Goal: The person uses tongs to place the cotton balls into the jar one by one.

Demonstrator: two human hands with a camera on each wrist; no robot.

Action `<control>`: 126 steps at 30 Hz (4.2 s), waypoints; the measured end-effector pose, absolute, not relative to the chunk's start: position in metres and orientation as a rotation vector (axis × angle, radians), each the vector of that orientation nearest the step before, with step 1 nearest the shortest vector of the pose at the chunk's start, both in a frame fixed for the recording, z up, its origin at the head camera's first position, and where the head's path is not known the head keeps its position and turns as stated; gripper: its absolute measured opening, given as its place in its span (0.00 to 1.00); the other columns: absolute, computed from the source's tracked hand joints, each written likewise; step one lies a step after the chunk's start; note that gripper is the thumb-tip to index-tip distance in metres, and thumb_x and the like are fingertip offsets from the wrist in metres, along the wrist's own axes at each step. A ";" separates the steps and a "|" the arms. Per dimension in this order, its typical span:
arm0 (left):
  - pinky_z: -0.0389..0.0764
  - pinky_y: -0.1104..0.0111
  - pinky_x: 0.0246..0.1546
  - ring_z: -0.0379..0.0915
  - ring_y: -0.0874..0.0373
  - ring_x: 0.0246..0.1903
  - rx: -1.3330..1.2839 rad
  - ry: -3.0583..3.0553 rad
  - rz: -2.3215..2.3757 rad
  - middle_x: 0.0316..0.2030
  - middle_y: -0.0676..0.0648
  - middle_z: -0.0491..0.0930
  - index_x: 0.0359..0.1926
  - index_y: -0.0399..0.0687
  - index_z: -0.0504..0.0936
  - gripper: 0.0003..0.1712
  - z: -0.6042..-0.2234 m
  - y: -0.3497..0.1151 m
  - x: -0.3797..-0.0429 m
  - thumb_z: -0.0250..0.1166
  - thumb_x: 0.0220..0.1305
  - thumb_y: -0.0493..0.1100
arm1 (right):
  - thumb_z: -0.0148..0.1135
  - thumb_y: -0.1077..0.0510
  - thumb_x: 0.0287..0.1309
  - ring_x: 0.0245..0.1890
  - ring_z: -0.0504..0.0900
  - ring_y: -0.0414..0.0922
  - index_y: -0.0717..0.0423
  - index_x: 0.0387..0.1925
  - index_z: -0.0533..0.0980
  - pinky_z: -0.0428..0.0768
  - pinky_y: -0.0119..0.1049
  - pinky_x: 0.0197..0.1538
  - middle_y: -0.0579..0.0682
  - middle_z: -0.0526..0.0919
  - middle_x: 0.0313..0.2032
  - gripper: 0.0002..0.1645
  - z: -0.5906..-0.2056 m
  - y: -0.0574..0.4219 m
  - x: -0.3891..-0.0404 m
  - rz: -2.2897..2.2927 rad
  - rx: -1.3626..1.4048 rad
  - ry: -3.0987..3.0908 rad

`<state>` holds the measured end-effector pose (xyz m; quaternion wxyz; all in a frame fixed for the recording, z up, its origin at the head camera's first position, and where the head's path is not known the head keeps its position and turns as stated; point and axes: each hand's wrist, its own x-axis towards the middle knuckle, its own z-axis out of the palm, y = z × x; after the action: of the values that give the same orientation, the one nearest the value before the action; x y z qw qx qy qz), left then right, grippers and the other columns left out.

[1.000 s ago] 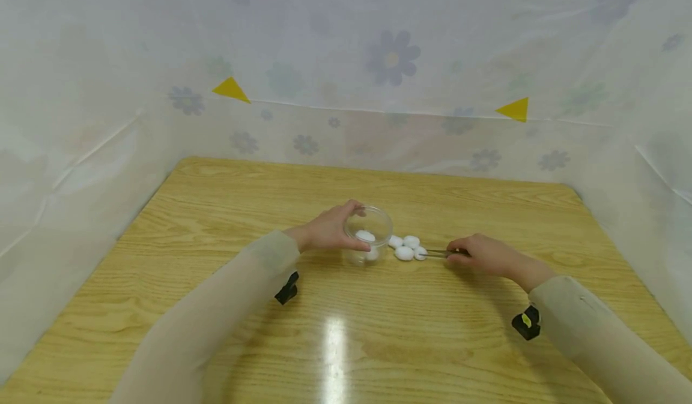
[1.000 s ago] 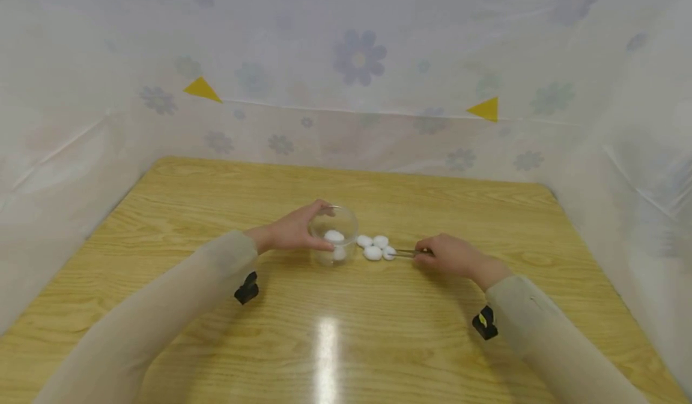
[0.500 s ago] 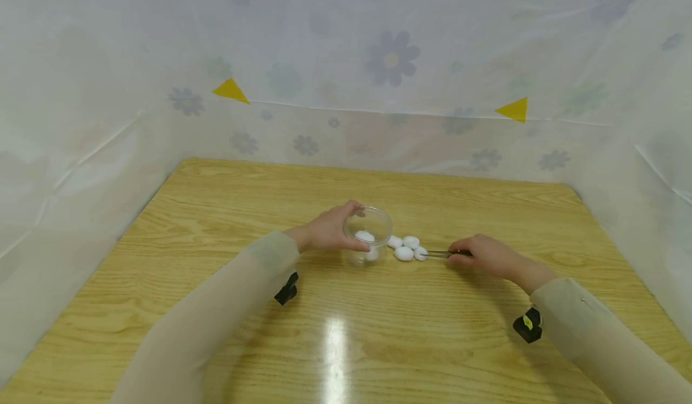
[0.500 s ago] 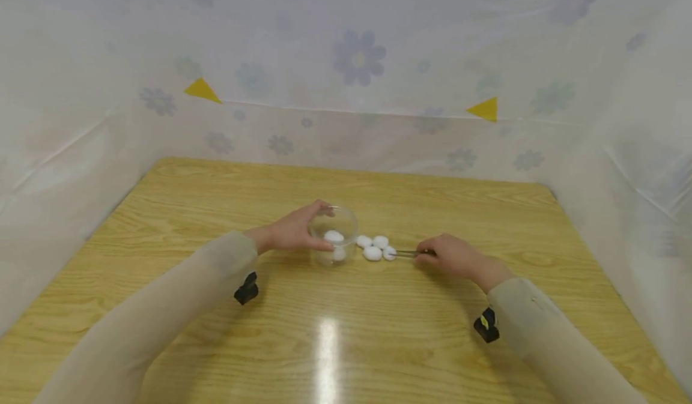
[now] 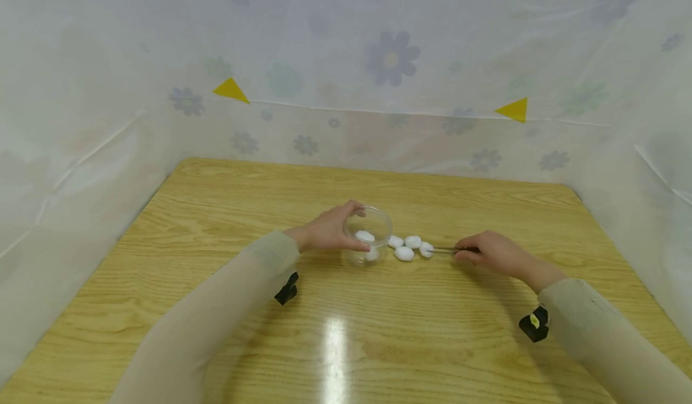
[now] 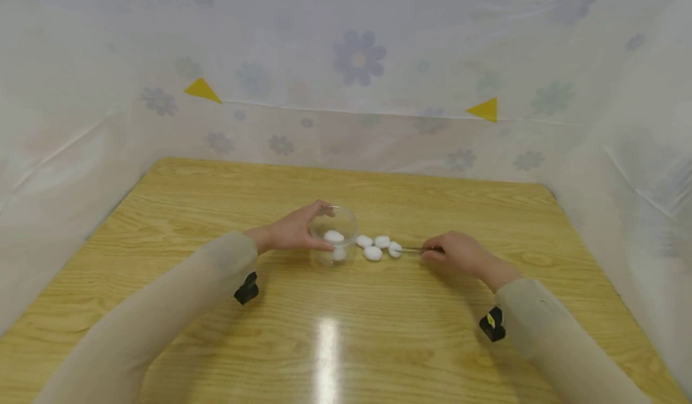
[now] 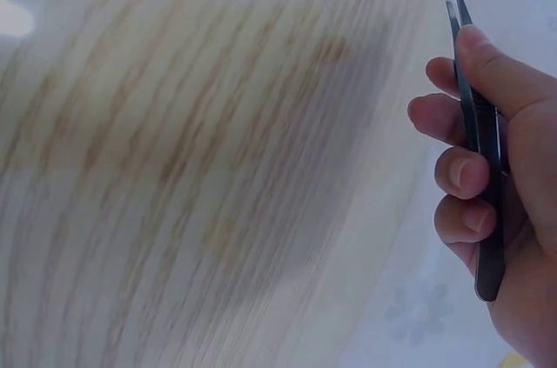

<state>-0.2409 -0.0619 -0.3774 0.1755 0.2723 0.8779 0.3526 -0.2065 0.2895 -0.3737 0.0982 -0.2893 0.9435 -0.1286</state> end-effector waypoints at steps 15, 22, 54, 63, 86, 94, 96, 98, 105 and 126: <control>0.65 0.55 0.62 0.65 0.51 0.61 0.773 2.503 0.984 0.66 0.51 0.64 0.68 0.52 0.56 0.50 -0.379 -0.062 -0.242 0.70 0.49 0.60 | 0.56 0.52 0.63 0.26 0.81 0.39 0.67 0.50 0.76 0.80 0.39 0.33 0.52 0.86 0.35 0.24 -0.368 0.293 -0.207 -0.415 -0.811 2.835; 0.65 0.54 0.62 0.65 0.51 0.60 0.767 2.502 0.986 0.65 0.51 0.64 0.68 0.52 0.56 0.50 -0.378 -0.062 -0.241 0.71 0.49 0.60 | 0.56 0.53 0.63 0.27 0.81 0.41 0.68 0.50 0.76 0.79 0.37 0.32 0.53 0.86 0.34 0.23 -0.365 0.293 -0.206 -0.446 -0.821 2.825; 0.66 0.55 0.61 0.66 0.50 0.60 0.763 2.474 0.993 0.66 0.50 0.63 0.68 0.51 0.55 0.50 -0.375 -0.063 -0.240 0.70 0.50 0.59 | 0.56 0.56 0.63 0.26 0.80 0.43 0.66 0.48 0.77 0.74 0.30 0.26 0.53 0.85 0.32 0.19 -0.345 0.286 -0.206 -0.560 -0.873 2.856; 0.67 0.56 0.60 0.67 0.51 0.58 0.763 2.471 1.000 0.66 0.50 0.63 0.68 0.51 0.55 0.50 -0.377 -0.062 -0.240 0.70 0.50 0.59 | 0.55 0.54 0.64 0.27 0.80 0.43 0.65 0.49 0.77 0.75 0.31 0.28 0.53 0.85 0.33 0.19 -0.337 0.281 -0.210 -0.551 -0.890 2.866; 0.63 0.54 0.64 0.60 0.49 0.65 0.777 2.486 0.997 0.66 0.49 0.64 0.68 0.50 0.55 0.50 -0.379 -0.062 -0.242 0.70 0.50 0.59 | 0.54 0.53 0.65 0.29 0.79 0.37 0.64 0.51 0.76 0.77 0.35 0.31 0.50 0.85 0.35 0.21 -0.313 0.256 -0.219 -0.580 -0.903 2.845; 0.63 0.54 0.64 0.60 0.49 0.65 0.782 2.473 1.010 0.66 0.47 0.63 0.68 0.50 0.55 0.50 -0.378 -0.062 -0.242 0.70 0.50 0.59 | 0.53 0.50 0.65 0.31 0.81 0.39 0.63 0.54 0.75 0.79 0.39 0.35 0.52 0.85 0.38 0.24 -0.307 0.246 -0.221 -0.537 -0.895 2.839; 0.63 0.54 0.64 0.59 0.49 0.65 0.780 2.474 1.006 0.66 0.47 0.63 0.68 0.50 0.55 0.50 -0.377 -0.063 -0.242 0.70 0.50 0.59 | 0.53 0.49 0.65 0.32 0.81 0.40 0.63 0.54 0.75 0.80 0.40 0.36 0.52 0.85 0.38 0.25 -0.306 0.243 -0.221 -0.526 -0.884 2.840; 0.63 0.54 0.64 0.58 0.49 0.66 0.779 2.477 1.003 0.66 0.48 0.63 0.68 0.50 0.55 0.50 -0.377 -0.063 -0.242 0.70 0.50 0.59 | 0.53 0.48 0.65 0.32 0.81 0.40 0.62 0.54 0.75 0.80 0.40 0.36 0.52 0.85 0.39 0.25 -0.306 0.240 -0.222 -0.514 -0.882 2.842; 0.62 0.54 0.64 0.58 0.50 0.66 0.778 2.484 1.001 0.66 0.48 0.64 0.68 0.50 0.55 0.50 -0.378 -0.062 -0.243 0.70 0.50 0.59 | 0.53 0.49 0.65 0.32 0.82 0.40 0.62 0.54 0.76 0.80 0.40 0.37 0.52 0.85 0.39 0.24 -0.306 0.226 -0.228 -0.515 -0.891 2.818; 0.63 0.54 0.64 0.60 0.49 0.65 0.757 2.483 0.997 0.66 0.49 0.63 0.69 0.51 0.54 0.52 -0.375 -0.060 -0.240 0.71 0.49 0.60 | 0.55 0.52 0.64 0.30 0.82 0.42 0.60 0.47 0.79 0.80 0.39 0.35 0.53 0.86 0.37 0.18 -0.315 0.200 -0.233 -0.523 -1.060 2.788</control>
<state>-0.2403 -0.0601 -0.3749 0.1794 0.2676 0.8785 0.3527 -0.2331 0.2004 -0.3155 0.0566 -0.3494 0.9193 -0.1724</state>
